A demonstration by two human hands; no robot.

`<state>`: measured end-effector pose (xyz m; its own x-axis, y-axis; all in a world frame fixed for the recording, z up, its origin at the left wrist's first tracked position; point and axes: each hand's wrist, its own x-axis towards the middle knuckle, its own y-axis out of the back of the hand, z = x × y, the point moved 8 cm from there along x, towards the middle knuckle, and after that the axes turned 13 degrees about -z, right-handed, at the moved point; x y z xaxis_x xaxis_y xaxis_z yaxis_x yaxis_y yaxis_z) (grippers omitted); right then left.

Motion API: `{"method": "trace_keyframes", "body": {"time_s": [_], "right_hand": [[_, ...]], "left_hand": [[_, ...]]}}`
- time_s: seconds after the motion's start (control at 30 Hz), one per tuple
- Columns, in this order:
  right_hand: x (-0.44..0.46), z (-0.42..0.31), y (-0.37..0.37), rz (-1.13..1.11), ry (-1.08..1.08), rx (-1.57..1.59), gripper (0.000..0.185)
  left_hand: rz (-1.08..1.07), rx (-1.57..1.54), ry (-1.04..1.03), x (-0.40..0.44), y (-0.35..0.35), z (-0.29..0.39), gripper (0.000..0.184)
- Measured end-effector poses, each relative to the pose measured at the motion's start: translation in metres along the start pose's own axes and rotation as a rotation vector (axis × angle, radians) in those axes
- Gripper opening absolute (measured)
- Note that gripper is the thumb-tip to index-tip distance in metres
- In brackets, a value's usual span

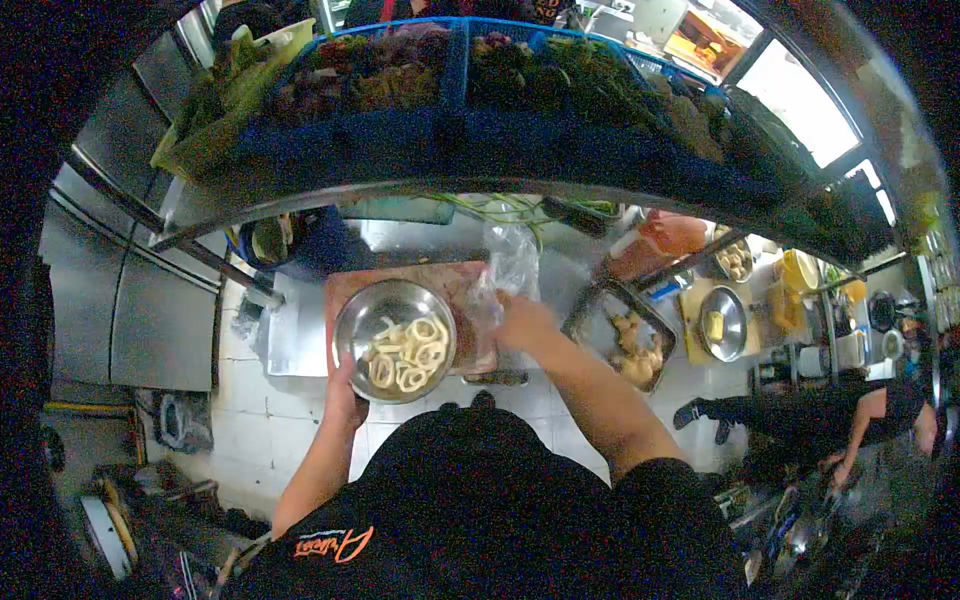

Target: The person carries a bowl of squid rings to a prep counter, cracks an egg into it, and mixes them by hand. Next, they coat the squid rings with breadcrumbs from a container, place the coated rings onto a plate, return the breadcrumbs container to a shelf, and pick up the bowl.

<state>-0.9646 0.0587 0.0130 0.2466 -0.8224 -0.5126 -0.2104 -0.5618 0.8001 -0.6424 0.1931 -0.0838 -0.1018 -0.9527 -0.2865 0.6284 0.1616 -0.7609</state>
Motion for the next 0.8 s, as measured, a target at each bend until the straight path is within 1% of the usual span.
{"method": "trace_keyframes", "body": {"time_s": [0.03, 0.07, 0.1, 0.13, 0.2, 0.23, 0.27, 0.3, 0.33, 0.37, 0.4, 0.43, 0.47, 0.5, 0.53, 0.57, 0.6, 0.63, 0.67, 0.7, 0.73, 0.77, 0.8], "right_hand": [[0.020, 0.007, -0.006, 0.053, 0.014, 0.017, 0.038], [0.061, 0.029, -0.016, 0.099, -0.016, -0.094, 0.053], [0.072, 0.028, -0.001, 0.097, 0.008, -0.094, 0.053], [0.074, 0.021, 0.022, 0.257, 0.078, -0.177, 0.048], [0.089, 0.010, 0.047, 0.404, 0.176, -0.257, 0.043], [0.112, 0.016, 0.041, 0.265, 0.124, -0.228, 0.037], [0.127, 0.022, 0.037, 0.192, 0.080, -0.162, 0.033], [0.140, 0.026, 0.033, 0.122, 0.031, -0.099, 0.029], [0.149, 0.032, 0.036, 0.116, -0.011, 0.004, 0.027], [0.174, 0.057, 0.032, 0.174, -0.037, -0.143, 0.025], [0.166, 0.059, 0.036, 0.197, 0.035, -0.241, 0.025], [0.144, 0.044, 0.039, 0.238, 0.200, -0.422, 0.024], [0.121, 0.028, 0.039, 0.302, 0.371, -0.640, 0.023], [0.095, 0.009, 0.038, 0.358, 0.505, -0.799, 0.023], [0.071, -0.012, 0.041, 0.393, 0.615, -0.874, 0.022], [0.043, -0.052, 0.048, 0.134, 0.651, -0.475, 0.026], [0.015, -0.092, 0.055, -0.126, 0.663, 0.106, 0.030], [-0.014, -0.131, 0.063, -0.266, 0.599, 0.544, 0.034], [-0.019, -0.172, 0.055, -0.269, 0.605, 0.441, 0.035], [-0.023, -0.212, 0.048, -0.270, 0.612, 0.339, 0.037], [-0.025, -0.244, 0.037, -0.269, 0.616, 0.134, 0.040], [-0.019, -0.263, 0.020, -0.269, 0.612, 0.129, 0.040], [-0.008, -0.282, 0.004, -0.215, 0.709, 0.211, 0.037]], "left_hand": [[0.007, 0.011, -0.011, -0.004, 0.000, 0.006, 0.049], [0.092, 0.026, -0.008, -0.008, 0.002, 0.012, 0.048], [0.183, 0.038, -0.010, -0.013, -0.001, 0.017, 0.048], [0.224, 0.132, -0.010, -0.016, -0.009, 0.021, 0.049], [0.261, 0.150, -0.020, -0.007, -0.019, 0.021, 0.048], [0.280, 0.171, -0.014, -0.001, -0.021, 0.021, 0.047], [0.284, 0.222, -0.058, 0.006, -0.021, 0.022, 0.049], [0.308, 0.200, -0.044, 0.011, -0.031, 0.024, 0.051], [0.306, 0.263, -0.032, 0.026, 0.003, 0.014, 0.054], [0.453, 0.647, 0.047, 0.019, -0.007, 0.032, 0.054], [0.427, 0.907, -0.094, 0.023, -0.003, 0.042, 0.041], [0.529, 1.396, -0.177, 0.015, -0.034, 0.073, 0.046], [0.474, 1.351, -0.141, 0.016, -0.027, 0.073, 0.052], [0.318, 1.307, -0.410, 0.013, -0.047, 0.087, 0.055], [0.366, 1.298, -0.414, 0.003, -0.054, 0.097, 0.055], [0.255, 1.317, -0.437, -0.004, -0.079, 0.105, 0.062], [0.131, 1.331, -0.457, -0.008, -0.097, 0.111, 0.070], [0.142, 1.327, -0.458, -0.010, -0.102, 0.117, 0.070], [-0.068, 1.179, -0.424, -0.008, -0.111, 0.113, 0.074], [-0.175, 1.098, -0.408, -0.011, -0.109, 0.118, 0.075], [-0.278, 1.014, -0.384, -0.015, -0.107, 0.123, 0.077], [-0.233, 0.984, -0.323, -0.015, -0.093, 0.135, 0.071], [-0.187, 0.953, -0.266, -0.015, -0.078, 0.147, 0.066]]}}
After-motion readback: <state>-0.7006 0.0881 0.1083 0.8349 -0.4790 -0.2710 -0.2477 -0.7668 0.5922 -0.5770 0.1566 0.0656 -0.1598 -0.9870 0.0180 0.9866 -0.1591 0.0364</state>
